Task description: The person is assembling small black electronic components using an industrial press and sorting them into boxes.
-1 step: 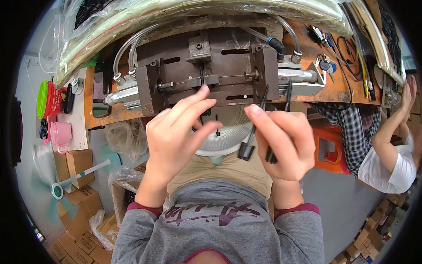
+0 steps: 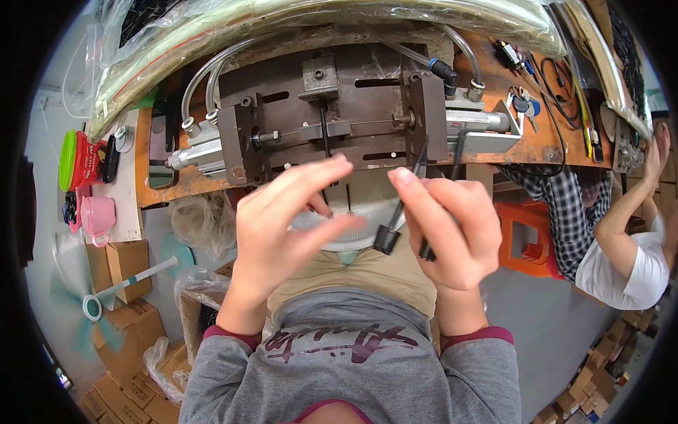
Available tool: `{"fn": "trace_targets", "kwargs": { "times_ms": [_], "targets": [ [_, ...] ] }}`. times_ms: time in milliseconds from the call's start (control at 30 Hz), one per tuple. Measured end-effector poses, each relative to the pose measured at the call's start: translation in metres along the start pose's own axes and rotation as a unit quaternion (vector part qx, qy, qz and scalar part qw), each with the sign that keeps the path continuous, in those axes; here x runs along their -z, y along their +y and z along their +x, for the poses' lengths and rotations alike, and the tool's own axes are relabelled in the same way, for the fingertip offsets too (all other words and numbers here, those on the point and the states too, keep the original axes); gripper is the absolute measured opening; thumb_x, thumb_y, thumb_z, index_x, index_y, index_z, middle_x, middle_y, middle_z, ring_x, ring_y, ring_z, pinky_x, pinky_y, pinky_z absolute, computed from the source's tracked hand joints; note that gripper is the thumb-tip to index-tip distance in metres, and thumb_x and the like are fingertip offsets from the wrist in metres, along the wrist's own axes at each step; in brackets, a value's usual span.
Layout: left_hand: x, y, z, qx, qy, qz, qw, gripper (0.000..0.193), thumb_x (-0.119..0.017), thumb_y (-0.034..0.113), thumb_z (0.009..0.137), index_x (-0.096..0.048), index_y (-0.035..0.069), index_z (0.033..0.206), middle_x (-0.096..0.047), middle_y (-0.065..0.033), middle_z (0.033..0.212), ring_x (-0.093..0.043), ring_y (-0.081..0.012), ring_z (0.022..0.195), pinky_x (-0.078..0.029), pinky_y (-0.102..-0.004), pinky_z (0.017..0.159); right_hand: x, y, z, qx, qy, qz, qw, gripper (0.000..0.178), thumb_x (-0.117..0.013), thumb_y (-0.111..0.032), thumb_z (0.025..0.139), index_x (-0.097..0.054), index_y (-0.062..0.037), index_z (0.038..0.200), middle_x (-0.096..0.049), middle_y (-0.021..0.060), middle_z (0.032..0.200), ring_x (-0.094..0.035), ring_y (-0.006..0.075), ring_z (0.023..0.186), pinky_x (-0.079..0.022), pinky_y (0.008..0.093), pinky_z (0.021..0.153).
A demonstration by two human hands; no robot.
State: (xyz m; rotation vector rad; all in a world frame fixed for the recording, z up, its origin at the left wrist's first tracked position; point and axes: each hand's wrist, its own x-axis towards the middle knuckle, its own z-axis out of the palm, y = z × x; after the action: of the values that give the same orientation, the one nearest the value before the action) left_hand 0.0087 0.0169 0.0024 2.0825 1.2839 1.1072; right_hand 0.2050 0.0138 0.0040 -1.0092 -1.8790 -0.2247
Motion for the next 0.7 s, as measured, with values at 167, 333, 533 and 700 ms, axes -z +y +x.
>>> {"fn": "trace_targets", "kwargs": {
  "times_ms": [167, 333, 533, 700],
  "targets": [
    [0.008, 0.016, -0.01, -0.036, -0.023, -0.202, 0.978, 0.039, -0.086, 0.004, 0.064, -0.074, 0.001, 0.101, -0.071, -0.0134, 0.101, -0.07, -0.0218, 0.075, -0.055, -0.0298, 0.066, -0.014, -0.006, 0.0, 0.083, -0.026, 0.008, 0.996, 0.041, -0.071, -0.004, 0.059, -0.073, 0.0065, 0.099, -0.062, 0.0096, 0.093, -0.055, 0.0186, 0.063, -0.045, 0.0282, 0.052],
    [0.007, 0.005, -0.01, -0.068, 0.05, 0.033, 0.996, 0.033, -0.083, 0.004, 0.064, -0.072, 0.002, 0.095, -0.07, -0.0128, 0.108, -0.066, -0.0237, 0.085, -0.055, -0.032, 0.07, -0.025, 0.0, 0.0, -0.029, 0.052, 0.073, 0.996, 0.039, -0.087, -0.007, 0.069, -0.07, 0.001, 0.104, -0.068, 0.0113, 0.104, -0.069, 0.024, 0.089, -0.059, 0.0319, 0.071],
    [-0.011, -0.013, -0.007, -0.078, 0.03, 0.195, 0.977, 0.027, -0.079, 0.007, 0.068, -0.069, 0.002, 0.092, -0.068, -0.0102, 0.119, -0.066, -0.0213, 0.074, -0.053, -0.0309, 0.067, -0.016, -0.001, 0.005, -0.063, 0.01, 0.212, 0.975, 0.053, -0.085, -0.006, 0.068, -0.061, 0.0076, 0.114, -0.064, 0.0239, 0.112, -0.068, 0.0323, 0.1, -0.057, 0.039, 0.087],
    [-0.007, -0.012, 0.002, -0.085, 0.008, 0.233, 0.969, 0.028, -0.08, 0.008, 0.068, -0.07, 0.002, 0.093, -0.068, -0.0097, 0.12, -0.063, -0.0182, 0.062, -0.049, -0.029, 0.058, -0.017, -0.001, -0.001, -0.1, 0.004, 0.284, 0.954, 0.041, -0.081, 0.003, 0.068, -0.06, 0.0073, 0.104, -0.062, 0.0288, 0.115, -0.068, 0.0338, 0.101, -0.058, 0.0401, 0.085]
  ]
}}
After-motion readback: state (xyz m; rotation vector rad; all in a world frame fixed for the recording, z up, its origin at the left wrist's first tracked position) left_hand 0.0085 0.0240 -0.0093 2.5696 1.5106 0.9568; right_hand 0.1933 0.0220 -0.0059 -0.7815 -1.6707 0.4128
